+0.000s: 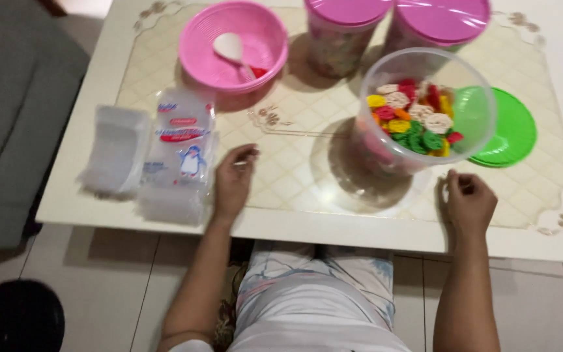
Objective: Scooping colorful snacks from a large container into small plastic bags and sealing them.
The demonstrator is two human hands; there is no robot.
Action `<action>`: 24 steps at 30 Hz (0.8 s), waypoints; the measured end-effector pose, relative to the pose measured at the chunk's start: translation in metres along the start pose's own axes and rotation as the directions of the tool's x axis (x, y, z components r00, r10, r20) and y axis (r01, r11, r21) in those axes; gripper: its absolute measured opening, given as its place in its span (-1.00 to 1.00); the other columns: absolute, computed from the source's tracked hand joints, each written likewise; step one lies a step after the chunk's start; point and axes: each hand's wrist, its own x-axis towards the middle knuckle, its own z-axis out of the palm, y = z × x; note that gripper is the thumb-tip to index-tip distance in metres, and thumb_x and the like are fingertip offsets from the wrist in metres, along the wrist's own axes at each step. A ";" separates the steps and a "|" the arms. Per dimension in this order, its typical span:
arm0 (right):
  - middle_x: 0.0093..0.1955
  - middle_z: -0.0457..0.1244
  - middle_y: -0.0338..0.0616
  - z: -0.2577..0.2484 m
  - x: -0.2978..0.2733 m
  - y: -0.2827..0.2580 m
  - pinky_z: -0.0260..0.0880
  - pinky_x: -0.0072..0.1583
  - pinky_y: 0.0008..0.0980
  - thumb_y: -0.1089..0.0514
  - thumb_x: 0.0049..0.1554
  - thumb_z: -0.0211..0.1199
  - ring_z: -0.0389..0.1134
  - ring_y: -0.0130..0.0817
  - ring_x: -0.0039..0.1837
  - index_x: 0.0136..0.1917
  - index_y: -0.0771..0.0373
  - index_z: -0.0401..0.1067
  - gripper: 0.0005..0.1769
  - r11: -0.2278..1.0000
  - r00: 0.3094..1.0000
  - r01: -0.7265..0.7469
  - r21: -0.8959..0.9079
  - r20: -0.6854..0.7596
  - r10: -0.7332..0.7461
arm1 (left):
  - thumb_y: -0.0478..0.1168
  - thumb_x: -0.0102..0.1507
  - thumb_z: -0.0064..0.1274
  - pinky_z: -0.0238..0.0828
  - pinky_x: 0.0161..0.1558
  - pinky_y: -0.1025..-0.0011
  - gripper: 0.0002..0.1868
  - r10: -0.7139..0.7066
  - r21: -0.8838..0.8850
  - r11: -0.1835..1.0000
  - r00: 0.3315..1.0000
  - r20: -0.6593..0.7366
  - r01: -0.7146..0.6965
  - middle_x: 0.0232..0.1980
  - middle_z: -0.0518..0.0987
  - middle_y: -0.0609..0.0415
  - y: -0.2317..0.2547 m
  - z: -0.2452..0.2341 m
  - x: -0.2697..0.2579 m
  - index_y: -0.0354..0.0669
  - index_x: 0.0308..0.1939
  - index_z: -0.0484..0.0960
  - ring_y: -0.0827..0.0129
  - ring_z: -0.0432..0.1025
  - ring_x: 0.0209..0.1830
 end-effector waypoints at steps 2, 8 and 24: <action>-0.29 0.32 -0.25 0.004 -0.031 -0.043 0.26 -0.05 -0.41 0.04 0.36 0.34 0.25 -0.52 -0.19 -0.18 0.21 0.53 -0.70 0.998 0.994 0.048 0.033 0.096 -0.051 | -0.44 0.35 0.01 0.50 -0.01 0.55 -0.73 0.065 0.139 0.989 0.994 -0.087 -0.053 0.03 0.65 0.06 0.010 -0.044 -0.001 -0.17 0.12 0.61 0.44 0.52 -0.04; -0.40 0.32 -0.01 0.059 -0.092 -0.087 0.37 -0.14 -0.29 0.31 0.07 0.43 0.39 -0.12 -0.28 -0.30 0.23 0.56 -0.88 0.890 0.851 0.288 0.354 0.331 -0.407 | 0.02 0.13 0.41 0.18 0.15 -0.11 -0.29 0.223 0.812 0.583 0.957 -0.186 0.022 0.15 0.46 -0.19 0.055 -0.114 -0.016 -0.21 0.26 0.52 -0.14 0.28 0.17; 0.39 0.05 0.22 0.154 -0.167 -0.324 0.53 0.13 0.13 0.15 0.16 0.26 0.36 0.28 0.17 0.40 0.29 0.19 -0.42 0.503 0.000 0.619 0.604 0.640 -0.768 | 0.38 0.11 0.24 0.30 0.27 -0.21 0.05 -0.555 0.854 0.407 0.830 -0.052 0.325 0.46 0.27 -0.38 0.053 -0.147 0.011 -0.27 0.46 0.40 -0.34 0.34 0.36</action>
